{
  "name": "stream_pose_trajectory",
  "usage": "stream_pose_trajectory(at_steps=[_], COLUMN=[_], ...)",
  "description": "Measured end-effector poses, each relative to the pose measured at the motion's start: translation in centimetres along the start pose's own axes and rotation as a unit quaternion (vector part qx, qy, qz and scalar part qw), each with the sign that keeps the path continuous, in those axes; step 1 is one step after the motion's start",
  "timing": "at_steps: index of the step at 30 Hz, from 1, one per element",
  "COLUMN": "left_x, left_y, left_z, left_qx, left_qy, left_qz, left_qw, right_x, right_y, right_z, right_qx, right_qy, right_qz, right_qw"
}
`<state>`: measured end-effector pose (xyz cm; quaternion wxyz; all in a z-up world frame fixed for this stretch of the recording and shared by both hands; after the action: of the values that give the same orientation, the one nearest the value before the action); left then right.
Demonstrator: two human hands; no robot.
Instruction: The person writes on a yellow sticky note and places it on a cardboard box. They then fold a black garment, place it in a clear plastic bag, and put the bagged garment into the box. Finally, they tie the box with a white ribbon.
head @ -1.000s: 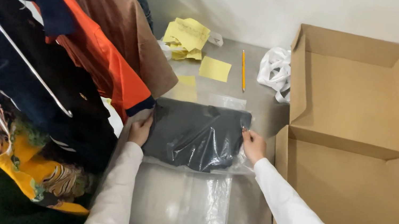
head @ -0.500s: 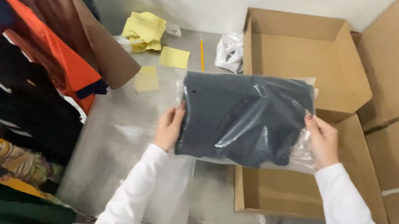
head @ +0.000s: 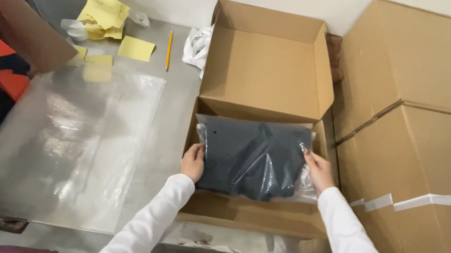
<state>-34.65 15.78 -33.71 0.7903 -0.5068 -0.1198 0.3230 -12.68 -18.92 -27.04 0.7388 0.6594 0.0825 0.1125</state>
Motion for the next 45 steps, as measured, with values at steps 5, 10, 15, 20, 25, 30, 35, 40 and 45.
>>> stream_pose_trajectory(at_steps=[5, 10, 15, 20, 25, 30, 35, 40, 45], left_x=[2.1, 4.3, 8.8, 11.9, 17.9, 24.5, 26.5, 17.8, 11.1], left_y=[1.7, 1.0, 2.6, -11.0, -18.3, -17.7, -14.1, -15.2, -11.3], left_z=[-0.3, -0.1, -1.8, 7.5, 11.3, 9.0, 7.4, 9.1, 9.5], left_qx=[0.087, 0.137, 0.302, 0.399, 0.419, 0.401, 0.425, 0.282, 0.105], left_qy=[0.015, 0.067, 0.160, 0.033, -0.128, -0.046, -0.105, -0.150, -0.254], left_qz=[0.102, 0.110, 0.102, 0.014, -0.027, -0.014, -0.049, -0.063, -0.120], left_qw=[0.991, 0.982, 0.934, 0.916, 0.898, 0.915, 0.898, 0.946, 0.954], right_x=[4.7, 3.0, 7.2, 14.6, 21.1, 23.0, 25.5, 19.1, 12.6], right_y=[-8.6, 2.4, 7.8, 12.9, 13.0, 14.7, 9.8, 10.3, 10.1], right_z=[0.0, 0.0, 0.9, 0.7, -0.7, -1.5, -0.4, -1.2, 0.5], right_qx=[0.013, -0.045, -0.196, -0.405, -0.533, -0.547, -0.482, -0.475, -0.315], right_qy=[0.022, 0.113, 0.148, 0.001, -0.053, -0.071, -0.008, -0.023, -0.013], right_qz=[-0.045, -0.297, -0.268, -0.024, -0.006, 0.004, -0.036, 0.035, 0.004], right_qw=[0.999, 0.947, 0.932, 0.914, 0.844, 0.834, 0.875, 0.879, 0.949])
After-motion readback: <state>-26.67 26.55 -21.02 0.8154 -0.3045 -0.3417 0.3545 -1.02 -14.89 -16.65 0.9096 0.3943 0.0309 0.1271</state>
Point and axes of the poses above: each hand's wrist, its own x-axis towards the middle knuckle, its own z-axis out of the back of the hand, y = z × x, the point moved 1 cm from there along x, towards the middle knuckle, and after that the axes turned 12 degrees about x, right-handed, at the moved point
